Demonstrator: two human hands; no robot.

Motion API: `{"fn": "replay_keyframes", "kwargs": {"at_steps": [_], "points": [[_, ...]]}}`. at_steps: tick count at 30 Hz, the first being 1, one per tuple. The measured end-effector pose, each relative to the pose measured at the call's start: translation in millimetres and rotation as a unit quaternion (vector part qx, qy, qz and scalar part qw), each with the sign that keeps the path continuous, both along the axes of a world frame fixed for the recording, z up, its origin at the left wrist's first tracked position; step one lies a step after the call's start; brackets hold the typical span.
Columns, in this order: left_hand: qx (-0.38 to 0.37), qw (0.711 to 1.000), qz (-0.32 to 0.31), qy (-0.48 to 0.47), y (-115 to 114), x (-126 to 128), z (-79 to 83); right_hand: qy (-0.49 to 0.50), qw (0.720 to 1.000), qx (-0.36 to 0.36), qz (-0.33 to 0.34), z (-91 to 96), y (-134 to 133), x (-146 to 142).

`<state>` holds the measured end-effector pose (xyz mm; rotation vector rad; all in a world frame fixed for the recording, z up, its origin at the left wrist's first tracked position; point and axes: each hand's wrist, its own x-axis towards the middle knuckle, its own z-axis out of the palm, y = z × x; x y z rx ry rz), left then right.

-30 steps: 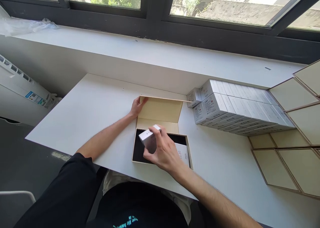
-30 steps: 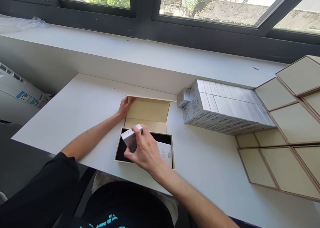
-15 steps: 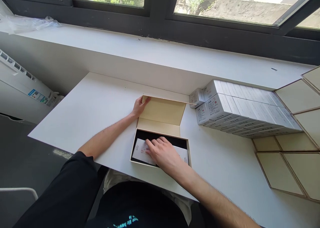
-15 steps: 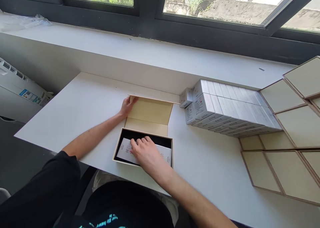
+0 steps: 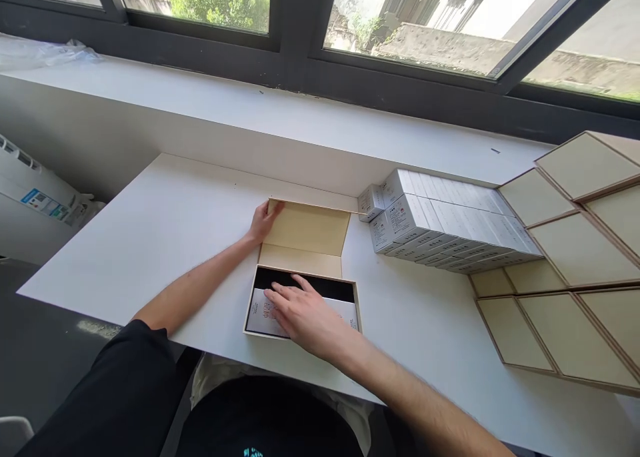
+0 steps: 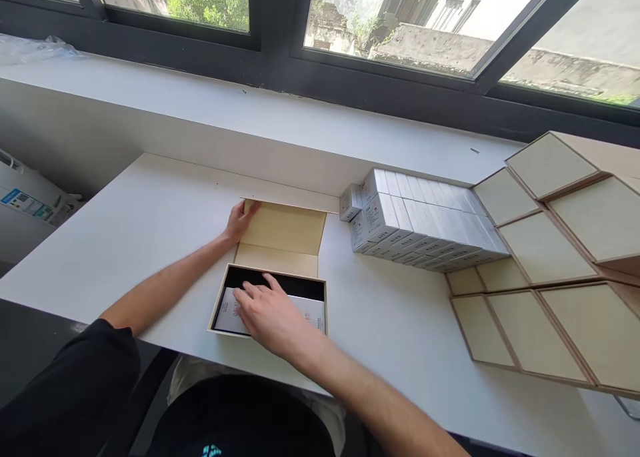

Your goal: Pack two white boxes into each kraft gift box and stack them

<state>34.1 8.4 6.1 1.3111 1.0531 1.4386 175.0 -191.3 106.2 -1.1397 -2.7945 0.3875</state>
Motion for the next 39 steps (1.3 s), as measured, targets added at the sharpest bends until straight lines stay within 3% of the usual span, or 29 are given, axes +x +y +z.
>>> {"fn": "replay_keyframes", "kwargs": {"at_steps": [2,5,7,10,13,16,24,29,32,39], "points": [[0.002,1.0,0.002,0.005,0.4,-0.3,-0.5,0.111,0.992,0.006,-0.061,18.3,16.8,20.6],[0.01,1.0,-0.001,0.006,1.0,-0.8,-0.7,0.228,0.929,0.063,-0.285,45.2,66.0,71.1],[0.011,1.0,-0.002,0.001,1.3,-0.7,-0.9,0.211,0.885,0.052,-0.411,51.4,104.9,105.4],[0.0,1.0,-0.002,-0.01,1.5,0.0,-1.0,0.089,0.868,-0.005,-0.489,39.1,150.7,137.1],[-0.005,1.0,-0.004,-0.014,1.6,0.3,-0.5,0.038,0.868,-0.01,-0.495,16.4,172.7,142.4],[-0.006,1.0,-0.005,-0.012,1.8,0.1,0.3,0.007,0.868,0.011,-0.497,1.7,178.2,138.8],[-0.016,1.0,-0.014,-0.016,1.8,0.3,0.7,0.009,0.865,0.12,-0.488,-4.4,185.0,141.4],[-0.01,1.0,-0.001,-0.008,1.6,-0.3,1.1,0.081,0.89,0.094,-0.438,-10.8,198.8,140.4],[-0.009,1.0,-0.007,-0.014,2.7,0.0,0.3,0.112,0.885,0.095,-0.441,-15.3,202.8,146.1],[-0.011,1.0,-0.001,-0.019,3.9,-0.3,-0.6,0.059,0.883,-0.013,-0.465,-38.6,218.0,146.7]]}}
